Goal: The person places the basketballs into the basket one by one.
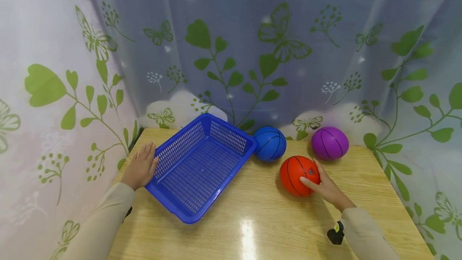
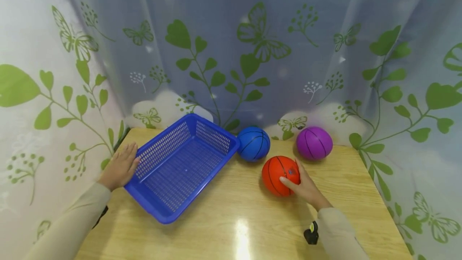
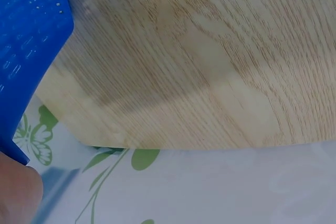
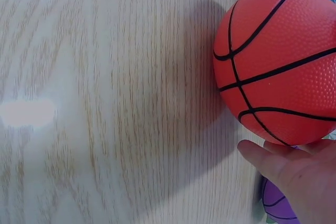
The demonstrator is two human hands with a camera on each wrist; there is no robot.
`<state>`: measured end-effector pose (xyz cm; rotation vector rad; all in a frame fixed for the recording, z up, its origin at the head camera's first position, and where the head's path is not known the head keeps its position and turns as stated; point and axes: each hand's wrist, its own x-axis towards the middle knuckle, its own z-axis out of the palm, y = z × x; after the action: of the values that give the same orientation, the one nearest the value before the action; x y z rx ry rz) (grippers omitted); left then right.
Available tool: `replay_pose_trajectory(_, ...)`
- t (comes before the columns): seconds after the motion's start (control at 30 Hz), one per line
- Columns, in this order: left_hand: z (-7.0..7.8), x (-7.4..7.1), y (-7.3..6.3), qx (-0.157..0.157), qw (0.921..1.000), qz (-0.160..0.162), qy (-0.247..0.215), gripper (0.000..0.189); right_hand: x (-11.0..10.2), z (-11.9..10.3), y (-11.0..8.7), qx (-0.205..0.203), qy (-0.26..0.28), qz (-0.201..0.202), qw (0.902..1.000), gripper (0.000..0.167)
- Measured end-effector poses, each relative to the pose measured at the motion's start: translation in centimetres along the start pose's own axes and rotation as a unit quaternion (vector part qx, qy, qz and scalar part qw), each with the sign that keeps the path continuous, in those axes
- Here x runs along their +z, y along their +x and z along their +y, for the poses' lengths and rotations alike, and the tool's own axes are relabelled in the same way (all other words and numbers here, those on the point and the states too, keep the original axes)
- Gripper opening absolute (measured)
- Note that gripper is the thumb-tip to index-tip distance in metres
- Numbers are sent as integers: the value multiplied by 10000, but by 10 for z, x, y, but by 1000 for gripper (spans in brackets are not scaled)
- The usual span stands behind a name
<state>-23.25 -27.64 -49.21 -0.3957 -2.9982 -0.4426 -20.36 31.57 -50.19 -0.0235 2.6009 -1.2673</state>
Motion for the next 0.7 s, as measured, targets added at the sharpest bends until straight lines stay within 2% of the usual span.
replay_pose_trajectory(0.37,-1,1,1,-15,10000,-13,86,57,2,-2,-3,372,330,110,9987,97)
replay_pose_trajectory(0.7,-2,2,1,-22,10000,-12,64,57,4,0,-3,177,414,335,9984,94)
